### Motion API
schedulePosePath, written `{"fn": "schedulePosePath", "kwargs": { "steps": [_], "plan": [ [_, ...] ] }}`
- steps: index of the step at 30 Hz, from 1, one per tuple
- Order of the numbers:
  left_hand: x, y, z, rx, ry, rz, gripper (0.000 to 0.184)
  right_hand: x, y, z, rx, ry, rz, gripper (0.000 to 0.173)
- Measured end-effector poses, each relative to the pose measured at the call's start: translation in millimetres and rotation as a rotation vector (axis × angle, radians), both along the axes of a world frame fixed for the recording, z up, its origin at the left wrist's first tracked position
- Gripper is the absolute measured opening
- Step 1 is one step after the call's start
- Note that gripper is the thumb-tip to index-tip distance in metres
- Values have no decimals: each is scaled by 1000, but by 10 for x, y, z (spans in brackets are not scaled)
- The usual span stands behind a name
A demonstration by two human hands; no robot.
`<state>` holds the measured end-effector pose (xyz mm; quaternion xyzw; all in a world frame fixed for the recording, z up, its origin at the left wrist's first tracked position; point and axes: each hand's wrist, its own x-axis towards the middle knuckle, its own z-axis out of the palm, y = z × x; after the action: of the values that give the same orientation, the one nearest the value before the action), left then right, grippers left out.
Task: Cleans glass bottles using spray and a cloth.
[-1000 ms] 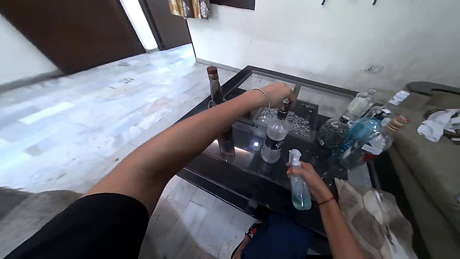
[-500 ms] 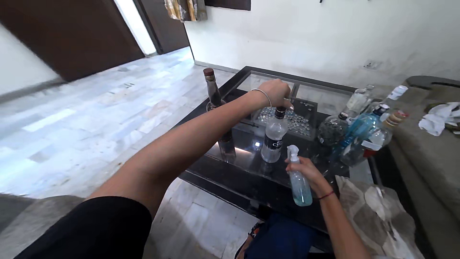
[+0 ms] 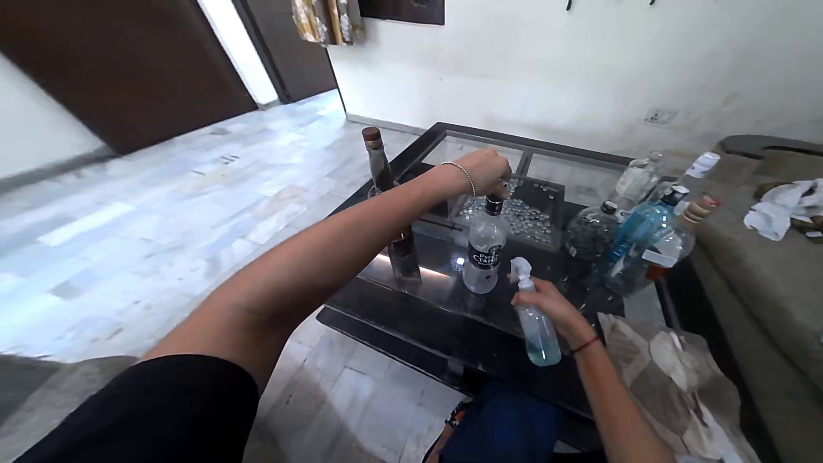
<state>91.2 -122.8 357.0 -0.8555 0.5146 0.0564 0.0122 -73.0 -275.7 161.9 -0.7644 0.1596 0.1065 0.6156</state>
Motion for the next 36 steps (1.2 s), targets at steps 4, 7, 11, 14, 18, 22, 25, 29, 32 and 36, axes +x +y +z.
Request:
{"fn": "schedulePosePath", "kwargs": {
  "steps": [4,7,11,14,18,22,25,29,32,36],
  "plan": [
    [-11,-19,-3,-27,33,-83,26,81,112,327,6,-133,-1,28],
    [-34,-52,8,-27,33,-105,25,114,167,568,-21,-182,-28,19],
    [-50,-43,8,-43,48,-99,26,132,129,778,-37,-248,-57,29],
    [-73,-22,52,-40,94,-62,34,145,73,910,-28,-293,-48,35],
    [-95,31,143,-29,143,-14,44,156,68,1038,-78,-329,-19,29],
    [-65,71,190,-74,139,31,47,175,81,1004,-83,-319,-11,29],
    [-38,86,210,-115,126,32,43,181,49,818,-29,-287,-35,35],
    [-23,80,195,-117,106,18,37,134,33,495,21,-198,-85,21],
    [-43,62,176,-102,115,8,31,68,0,235,5,-83,-67,22],
    [-60,46,168,-85,109,20,25,-3,-76,-100,-1,23,30,39]
  ]
}}
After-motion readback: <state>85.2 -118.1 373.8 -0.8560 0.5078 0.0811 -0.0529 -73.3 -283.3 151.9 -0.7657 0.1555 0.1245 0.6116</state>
